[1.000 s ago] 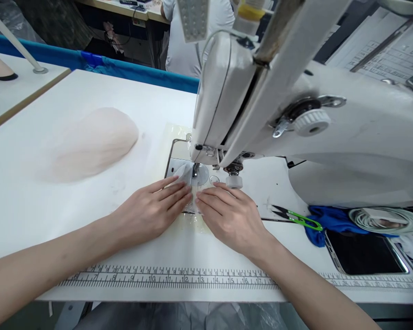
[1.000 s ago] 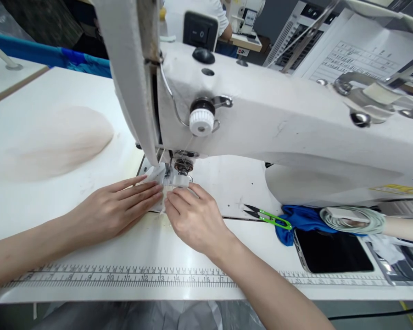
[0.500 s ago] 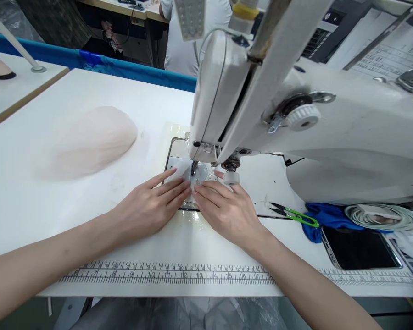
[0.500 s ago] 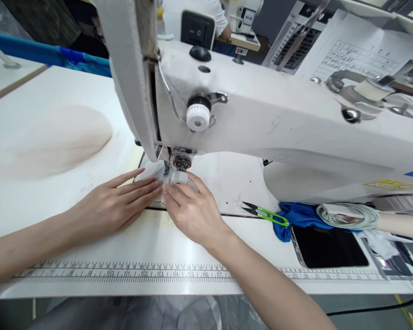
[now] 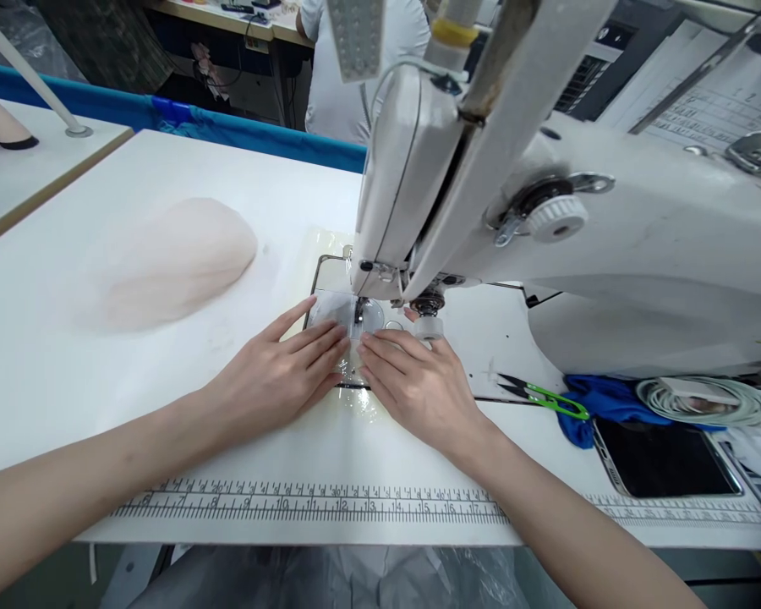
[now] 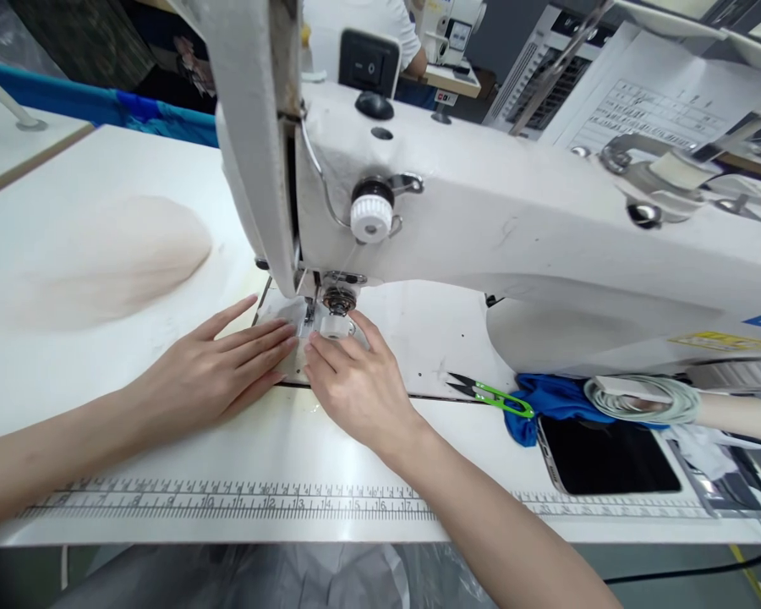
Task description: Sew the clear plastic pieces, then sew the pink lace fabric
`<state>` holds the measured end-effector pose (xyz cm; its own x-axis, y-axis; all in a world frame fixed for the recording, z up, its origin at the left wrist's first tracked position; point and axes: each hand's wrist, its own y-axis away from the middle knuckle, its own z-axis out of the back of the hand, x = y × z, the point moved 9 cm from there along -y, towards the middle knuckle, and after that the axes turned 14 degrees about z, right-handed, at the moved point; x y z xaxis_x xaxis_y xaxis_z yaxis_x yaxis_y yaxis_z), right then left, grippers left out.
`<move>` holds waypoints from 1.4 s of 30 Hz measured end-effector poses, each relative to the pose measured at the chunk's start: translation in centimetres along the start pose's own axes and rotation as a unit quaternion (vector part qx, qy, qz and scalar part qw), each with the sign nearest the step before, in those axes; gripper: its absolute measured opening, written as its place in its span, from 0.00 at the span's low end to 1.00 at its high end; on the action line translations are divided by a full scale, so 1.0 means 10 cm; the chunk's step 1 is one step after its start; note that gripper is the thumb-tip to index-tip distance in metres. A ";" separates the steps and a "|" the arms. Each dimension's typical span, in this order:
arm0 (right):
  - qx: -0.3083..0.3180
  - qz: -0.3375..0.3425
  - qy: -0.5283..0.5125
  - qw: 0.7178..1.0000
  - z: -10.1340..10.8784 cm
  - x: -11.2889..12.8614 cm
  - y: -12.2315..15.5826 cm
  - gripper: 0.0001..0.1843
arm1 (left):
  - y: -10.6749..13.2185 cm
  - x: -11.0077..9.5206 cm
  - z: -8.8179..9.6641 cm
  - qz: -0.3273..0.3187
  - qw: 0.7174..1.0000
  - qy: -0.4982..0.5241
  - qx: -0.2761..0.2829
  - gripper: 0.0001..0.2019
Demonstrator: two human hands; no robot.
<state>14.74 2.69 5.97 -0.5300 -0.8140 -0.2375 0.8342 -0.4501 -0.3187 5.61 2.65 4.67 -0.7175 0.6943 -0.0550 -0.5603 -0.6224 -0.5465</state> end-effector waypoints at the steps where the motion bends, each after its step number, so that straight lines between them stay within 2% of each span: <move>1: 0.001 -0.002 0.004 1.000 -0.01 -0.01 0.00 0.11 | -0.01 0.01 -0.01 0.000 1.000 -0.001 0.000 0.14; 12: 0.022 -0.022 0.029 0.999 -0.07 -0.07 -0.02 0.13 | -0.04 0.09 -0.10 0.043 0.998 0.028 0.023 0.18; 18: 0.045 -0.024 0.044 0.998 -0.10 -0.10 -0.03 0.14 | -0.07 0.11 -0.11 0.045 0.998 0.028 0.022 0.19; 26: 0.069 -0.034 0.047 0.996 -0.14 -0.16 -0.05 0.16 | -0.12 0.23 -0.23 0.069 0.995 0.058 0.049 0.21; 36: 0.052 -0.033 0.053 0.997 -0.05 -0.17 0.00 0.17 | -0.17 0.37 -0.27 0.110 0.992 0.018 0.057 0.23; 39: 0.039 -0.039 0.060 0.997 0.00 -0.20 0.01 0.16 | -0.17 0.30 -0.18 0.111 0.992 -0.038 0.047 0.21; 42: 0.029 -0.049 0.056 0.997 0.03 -0.24 0.01 0.15 | -0.12 0.03 -0.05 0.038 0.998 0.003 0.054 0.14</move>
<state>16.19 4.47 6.78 -0.6203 -0.7205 -0.3100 0.7833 -0.5483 -0.2928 6.24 3.80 4.83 -0.7573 0.6455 -0.0988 -0.5454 -0.7084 -0.4479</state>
